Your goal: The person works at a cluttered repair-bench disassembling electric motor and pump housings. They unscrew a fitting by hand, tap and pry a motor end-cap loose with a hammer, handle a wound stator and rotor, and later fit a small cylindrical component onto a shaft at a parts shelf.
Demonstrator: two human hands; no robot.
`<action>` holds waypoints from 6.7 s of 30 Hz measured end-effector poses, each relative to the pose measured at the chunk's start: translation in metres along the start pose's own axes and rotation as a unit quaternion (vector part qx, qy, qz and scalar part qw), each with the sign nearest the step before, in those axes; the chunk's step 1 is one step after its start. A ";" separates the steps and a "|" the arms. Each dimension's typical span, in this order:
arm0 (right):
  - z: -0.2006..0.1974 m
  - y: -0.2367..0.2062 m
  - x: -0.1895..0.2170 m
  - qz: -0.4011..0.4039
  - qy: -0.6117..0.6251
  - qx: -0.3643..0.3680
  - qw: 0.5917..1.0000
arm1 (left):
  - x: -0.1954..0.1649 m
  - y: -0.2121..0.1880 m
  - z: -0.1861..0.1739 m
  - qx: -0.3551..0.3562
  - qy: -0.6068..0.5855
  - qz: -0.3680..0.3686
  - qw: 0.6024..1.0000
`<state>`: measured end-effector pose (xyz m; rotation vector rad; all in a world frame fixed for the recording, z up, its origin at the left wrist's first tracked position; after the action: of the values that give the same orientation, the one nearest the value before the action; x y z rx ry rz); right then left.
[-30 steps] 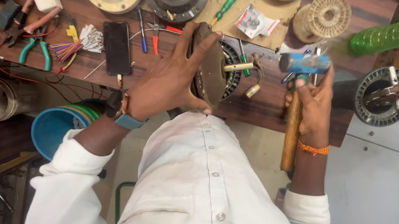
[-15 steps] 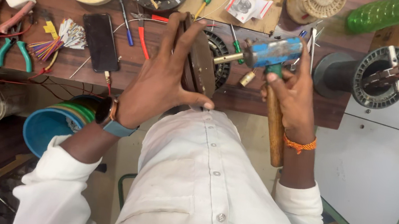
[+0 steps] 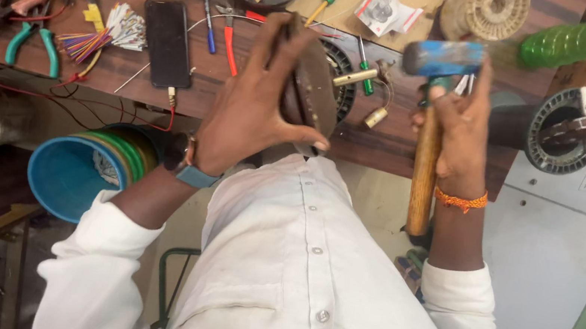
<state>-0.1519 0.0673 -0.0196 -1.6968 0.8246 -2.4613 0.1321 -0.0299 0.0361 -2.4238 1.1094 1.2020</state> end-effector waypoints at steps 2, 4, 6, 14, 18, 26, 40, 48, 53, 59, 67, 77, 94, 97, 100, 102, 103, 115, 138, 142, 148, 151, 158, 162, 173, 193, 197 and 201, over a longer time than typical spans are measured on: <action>-0.010 0.001 0.005 -0.018 0.015 -0.022 0.999 | -0.006 -0.001 0.005 0.082 0.055 -0.059 0.993; -0.019 0.001 0.009 -0.024 -0.019 -0.033 0.999 | -0.012 -0.002 0.014 0.169 0.104 -0.115 0.973; -0.029 -0.004 0.011 -0.014 -0.099 -0.033 0.994 | -0.030 0.006 0.011 0.097 0.132 -0.043 0.986; -0.040 -0.008 0.022 -0.142 -0.066 -0.132 0.979 | -0.024 0.004 0.016 0.093 0.068 -0.003 0.993; -0.012 -0.021 -0.020 0.039 -0.167 -0.081 0.982 | -0.025 0.001 0.011 0.063 0.046 0.009 0.997; -0.008 -0.017 0.041 -0.109 -0.080 -0.186 0.973 | -0.021 -0.002 0.009 0.084 0.062 -0.047 0.993; -0.019 -0.005 0.021 -0.101 0.011 -0.136 0.986 | -0.029 0.002 0.008 -0.086 0.044 0.097 0.991; 0.003 -0.015 -0.022 0.008 -0.088 -0.050 0.995 | -0.026 -0.004 -0.005 0.116 0.106 -0.043 0.987; -0.029 -0.011 -0.008 -0.014 -0.113 -0.052 0.992 | -0.042 0.008 -0.001 0.074 0.152 0.022 0.985; -0.064 0.015 0.016 -0.154 0.080 -0.151 0.973 | -0.029 0.001 0.009 0.035 0.068 0.002 0.997; -0.007 0.023 -0.005 -0.022 -0.160 -0.013 0.987 | -0.017 -0.012 -0.005 -0.040 -0.071 0.025 0.996; 0.040 0.017 0.016 -0.035 -0.218 0.066 0.973 | -0.024 -0.026 -0.013 0.007 0.037 -0.046 0.998; 0.013 0.010 0.050 -0.135 -0.118 -0.119 0.977 | -0.026 -0.023 -0.009 -0.029 -0.029 -0.007 0.999; 0.051 0.005 0.035 -0.206 -0.343 0.020 0.916 | -0.031 -0.016 -0.009 -0.016 -0.011 -0.001 1.000; 0.040 0.008 0.020 -0.046 -0.178 0.017 0.983 | -0.030 -0.016 -0.014 0.009 -0.014 -0.022 1.000; 0.026 0.006 0.032 -0.065 -0.142 -0.060 0.986 | -0.031 -0.018 -0.016 -0.003 -0.026 -0.018 1.000; 0.021 0.005 0.038 -0.080 -0.124 -0.094 0.985 | -0.030 -0.019 -0.017 -0.013 -0.027 -0.015 0.999; 0.035 -0.004 0.065 -0.164 -0.122 -0.044 0.978 | -0.016 -0.035 -0.010 -0.056 -0.063 -0.006 0.996; 0.024 0.017 0.038 -0.038 -0.320 0.042 0.946 | -0.004 0.013 0.015 -0.035 -0.104 0.039 0.993; -0.022 0.028 0.034 -0.028 -0.210 -0.046 0.976 | -0.007 0.038 0.017 -0.069 -0.100 0.040 0.992; -0.076 0.042 0.049 -0.087 -0.045 -0.032 0.995 | -0.027 0.063 0.017 -0.052 -0.049 0.068 0.995; -0.090 0.052 0.083 -0.166 0.003 -0.065 0.984 | -0.022 0.063 0.022 -0.016 -0.048 0.024 0.998; -0.053 0.072 0.061 -0.059 -0.214 -0.043 0.974 | -0.029 0.070 0.031 -0.035 -0.053 0.058 0.996; -0.074 0.080 0.080 -0.101 -0.133 -0.079 0.983 | -0.031 0.067 0.029 -0.050 -0.084 0.044 0.994; -0.047 0.080 0.123 -0.145 -0.225 -0.039 0.963 | -0.032 0.066 0.037 -0.057 -0.071 0.041 0.995; -0.043 0.058 0.013 -0.007 0.001 0.056 0.998 | -0.028 0.066 0.047 0.044 0.121 -0.069 0.989; -0.044 0.052 -0.017 0.017 0.057 0.074 0.996 | -0.033 0.085 0.045 0.086 0.161 -0.101 0.978; -0.050 0.044 -0.017 0.008 0.044 0.065 0.997 | -0.038 0.098 0.046 0.069 0.120 -0.092 0.986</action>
<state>-0.1999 0.0554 -0.0668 -1.5436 0.6659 -2.5348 0.0207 -0.0550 0.0473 -2.5447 0.9664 0.7673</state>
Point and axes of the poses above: each hand's wrist, its own y-axis towards the middle knuckle, its own z-axis out of the palm, x = y × z, the point moved 6 cm from there along y, towards the middle knuckle, and after that the axes turned 9 degrees about z, right-handed, at the moved point
